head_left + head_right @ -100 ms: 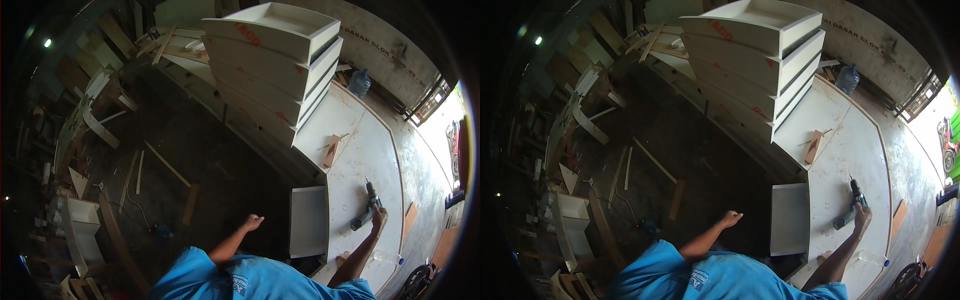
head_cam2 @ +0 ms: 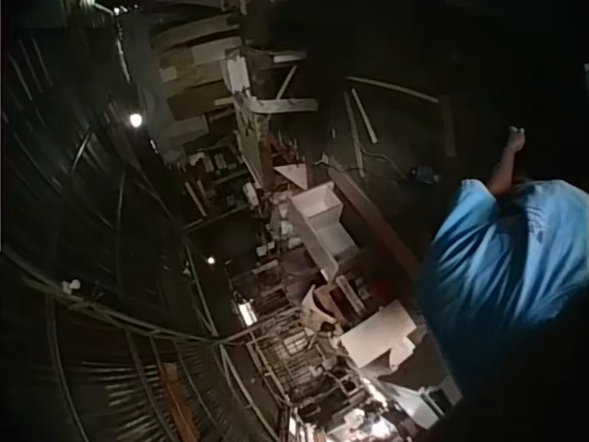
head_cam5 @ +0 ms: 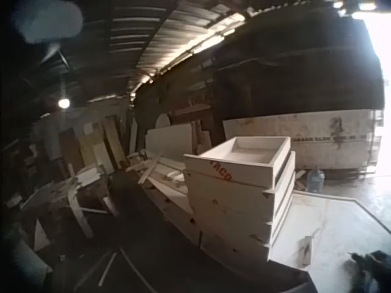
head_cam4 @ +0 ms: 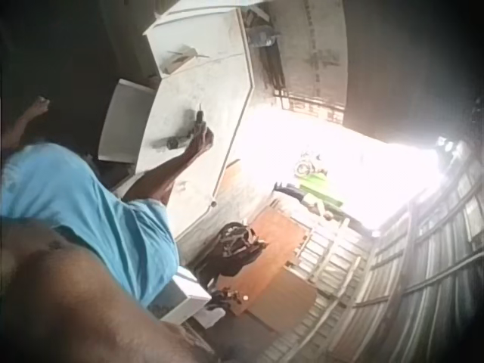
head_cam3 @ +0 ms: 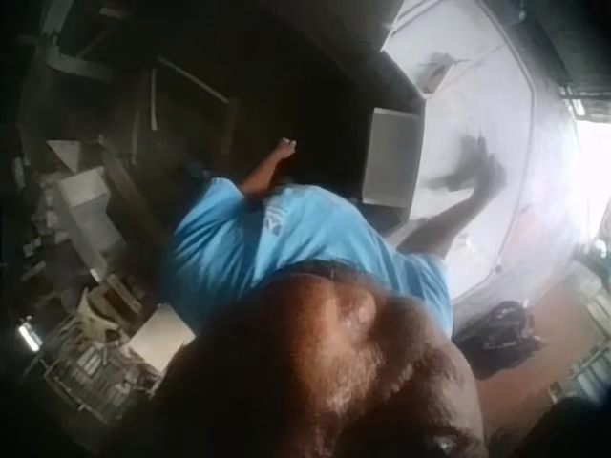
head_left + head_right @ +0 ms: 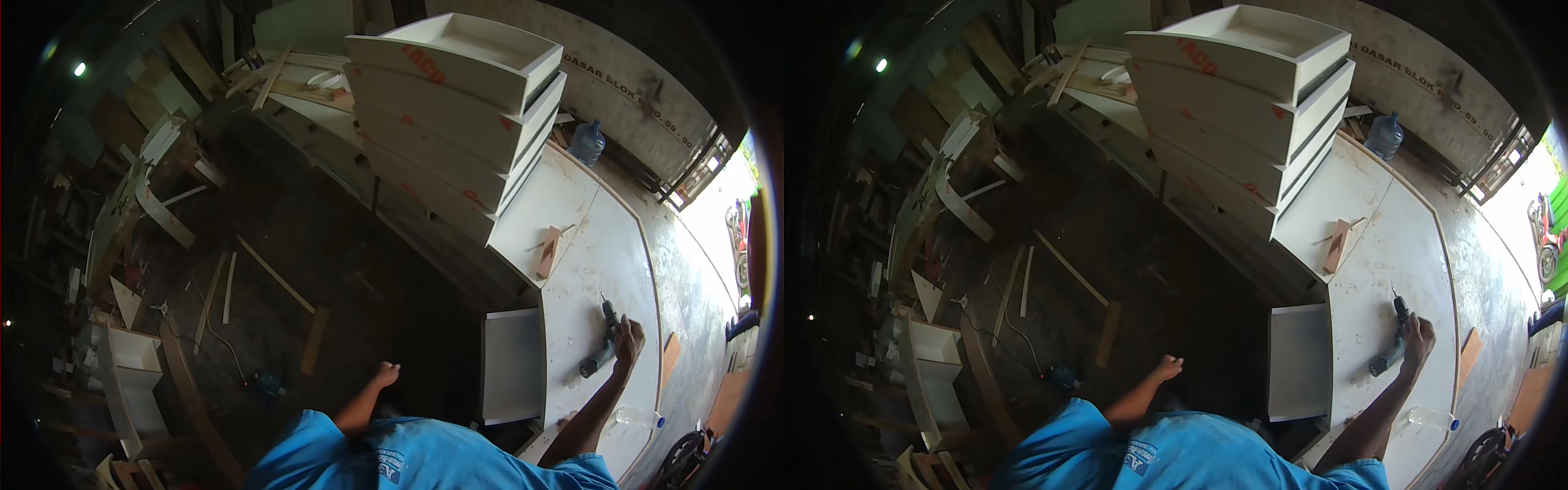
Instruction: The person applies white edging tape to the edge of a board, presses it down, uses a sanding block to smooth the edges, and trims the excess tape with a utility knife.
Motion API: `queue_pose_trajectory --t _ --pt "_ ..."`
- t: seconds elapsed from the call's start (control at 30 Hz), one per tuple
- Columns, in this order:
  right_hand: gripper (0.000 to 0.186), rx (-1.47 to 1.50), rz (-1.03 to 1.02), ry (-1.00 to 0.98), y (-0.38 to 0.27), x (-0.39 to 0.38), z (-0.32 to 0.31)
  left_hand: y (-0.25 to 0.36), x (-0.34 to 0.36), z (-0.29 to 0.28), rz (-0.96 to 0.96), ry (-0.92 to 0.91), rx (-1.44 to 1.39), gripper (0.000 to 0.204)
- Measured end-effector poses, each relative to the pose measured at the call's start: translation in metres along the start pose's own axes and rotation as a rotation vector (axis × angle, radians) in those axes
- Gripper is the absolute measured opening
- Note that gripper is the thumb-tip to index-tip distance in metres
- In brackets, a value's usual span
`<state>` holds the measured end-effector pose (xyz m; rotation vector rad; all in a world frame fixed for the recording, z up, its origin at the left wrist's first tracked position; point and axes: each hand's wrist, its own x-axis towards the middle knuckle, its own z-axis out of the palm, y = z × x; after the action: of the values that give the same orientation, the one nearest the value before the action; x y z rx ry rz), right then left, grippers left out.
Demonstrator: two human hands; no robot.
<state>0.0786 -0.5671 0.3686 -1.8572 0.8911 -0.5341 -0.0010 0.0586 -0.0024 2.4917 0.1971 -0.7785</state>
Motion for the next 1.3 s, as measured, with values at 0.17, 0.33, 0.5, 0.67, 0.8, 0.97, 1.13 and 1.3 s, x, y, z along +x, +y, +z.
queue_pose_trajectory --t 0.17,0.33,0.5,0.67,0.8,0.97,1.13,1.3 --pt "0.032 -0.161 -0.101 -0.381 -0.072 -0.096 0.103 -0.138 -0.058 -0.099 0.308 -0.200 0.471 0.035" --pt "0.014 -1.050 -1.609 -0.305 0.071 -0.215 0.309 -0.277 -0.136 -0.131 0.074 -0.118 -0.871 0.038" --pt "0.022 -0.470 -0.890 -0.772 0.195 -0.349 0.353 -0.336 -0.152 -0.170 -0.092 -0.074 -0.206 0.024" --pt "0.023 -1.009 -0.069 -1.167 0.160 -0.382 0.366 -0.382 -0.164 -0.189 0.001 0.037 0.162 0.021" --pt "0.023 -1.092 -0.077 -1.203 0.127 -0.367 0.414 -0.392 -0.149 -0.198 -0.027 0.033 0.152 0.024" --pt "0.024 -1.152 -0.228 -1.280 0.100 -0.340 0.514 -0.384 -0.090 -0.234 -0.256 -0.062 -0.134 0.024" --pt "0.026 -1.253 -0.612 -1.438 0.037 -0.307 0.684 -0.381 -0.033 -0.285 -0.337 -0.027 -0.248 0.024" --pt "0.027 -1.190 -0.894 -1.541 -0.050 -0.289 0.869 -0.377 0.023 -0.359 -0.385 0.035 -0.303 0.024"
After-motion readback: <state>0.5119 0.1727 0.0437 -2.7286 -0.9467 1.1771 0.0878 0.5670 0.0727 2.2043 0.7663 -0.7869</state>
